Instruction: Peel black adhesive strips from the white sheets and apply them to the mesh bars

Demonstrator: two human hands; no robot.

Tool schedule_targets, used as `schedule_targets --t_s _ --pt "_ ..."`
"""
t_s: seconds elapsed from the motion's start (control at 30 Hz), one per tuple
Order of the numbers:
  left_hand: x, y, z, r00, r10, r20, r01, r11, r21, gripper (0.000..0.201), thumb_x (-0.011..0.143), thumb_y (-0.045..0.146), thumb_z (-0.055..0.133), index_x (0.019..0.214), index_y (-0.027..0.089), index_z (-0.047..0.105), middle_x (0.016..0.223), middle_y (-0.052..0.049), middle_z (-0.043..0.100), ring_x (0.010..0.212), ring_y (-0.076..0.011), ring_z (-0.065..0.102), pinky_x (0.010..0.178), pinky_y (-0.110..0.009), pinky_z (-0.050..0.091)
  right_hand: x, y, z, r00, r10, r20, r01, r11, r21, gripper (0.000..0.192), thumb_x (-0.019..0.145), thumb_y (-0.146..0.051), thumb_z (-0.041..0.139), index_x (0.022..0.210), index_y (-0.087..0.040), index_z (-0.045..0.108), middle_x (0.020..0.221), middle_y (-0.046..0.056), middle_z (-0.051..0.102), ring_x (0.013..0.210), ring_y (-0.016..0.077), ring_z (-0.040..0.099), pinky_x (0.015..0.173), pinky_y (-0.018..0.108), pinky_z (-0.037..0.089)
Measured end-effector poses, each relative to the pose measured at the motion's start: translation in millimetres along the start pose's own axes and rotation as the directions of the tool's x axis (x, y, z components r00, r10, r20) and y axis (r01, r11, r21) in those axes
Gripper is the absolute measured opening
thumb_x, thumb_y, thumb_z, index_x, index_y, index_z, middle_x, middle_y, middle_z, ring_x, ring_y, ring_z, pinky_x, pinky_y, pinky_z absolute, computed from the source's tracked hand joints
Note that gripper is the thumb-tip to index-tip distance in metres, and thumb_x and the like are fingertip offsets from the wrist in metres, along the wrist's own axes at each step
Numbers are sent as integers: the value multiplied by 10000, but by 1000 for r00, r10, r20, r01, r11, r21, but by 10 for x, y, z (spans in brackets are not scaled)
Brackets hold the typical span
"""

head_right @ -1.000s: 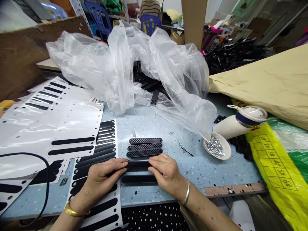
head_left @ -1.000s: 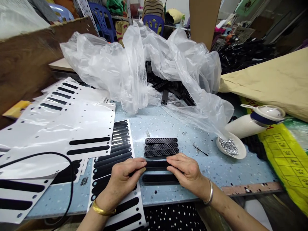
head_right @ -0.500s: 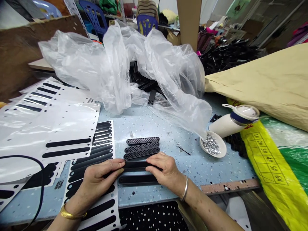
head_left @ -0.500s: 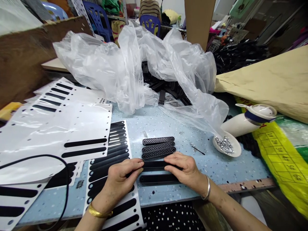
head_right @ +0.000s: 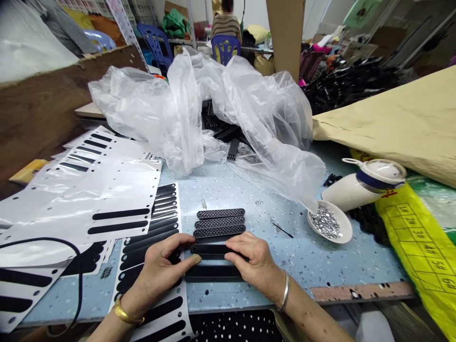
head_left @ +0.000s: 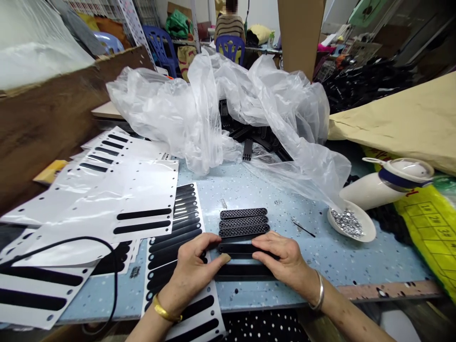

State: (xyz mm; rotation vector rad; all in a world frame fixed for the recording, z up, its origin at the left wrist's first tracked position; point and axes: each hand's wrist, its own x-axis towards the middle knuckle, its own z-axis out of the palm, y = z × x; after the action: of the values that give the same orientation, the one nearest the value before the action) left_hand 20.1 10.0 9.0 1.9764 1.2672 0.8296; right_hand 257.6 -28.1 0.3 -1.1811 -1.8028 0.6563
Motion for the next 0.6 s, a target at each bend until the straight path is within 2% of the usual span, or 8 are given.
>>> schedule_targets --t_s 0.17,0.27,0.37,0.5,0.6 --pt "28 73 52 999 43 12 -42 999 -30 204 706 208 747 888 176 658 804 -31 679 719 -178 638 655 -298 528 -9 8 13 1000 -12 -19 12 1000 11 200 831 -157 660 1010 -215 729 870 56 737 752 189 662 666 345 567" --pt "52 99 39 999 24 25 -24 999 -22 178 719 229 739 869 179 657 783 -27 671 696 -175 631 640 -294 526 -11 9 25 1000 -7 -25 7 1000 21 200 837 -164 649 1009 -229 728 876 50 736 761 188 663 673 344 568" --pt "48 78 -45 998 -3 60 5 1000 -29 208 717 203 729 912 187 658 819 -24 688 717 -177 646 668 -298 537 -6 1 30 1000 -6 -22 7 1000 18 187 846 -175 638 1001 -229 729 855 48 732 745 187 659 667 347 565" --pt "21 -12 -201 987 31 158 -22 998 -59 298 760 115 640 1041 214 647 956 -28 704 858 -185 664 788 -316 540 1 -2 25 1000 -7 -11 8 1000 24 194 848 -160 630 1002 -230 727 851 44 728 738 184 654 667 347 558" --pt "26 -46 -246 972 51 228 -37 997 -64 352 754 75 617 1074 220 644 994 -30 702 903 -187 658 835 -325 529 -1 -3 20 1000 -17 9 17 1000 3 199 847 -141 629 1004 -219 723 855 45 730 739 186 657 666 345 557"
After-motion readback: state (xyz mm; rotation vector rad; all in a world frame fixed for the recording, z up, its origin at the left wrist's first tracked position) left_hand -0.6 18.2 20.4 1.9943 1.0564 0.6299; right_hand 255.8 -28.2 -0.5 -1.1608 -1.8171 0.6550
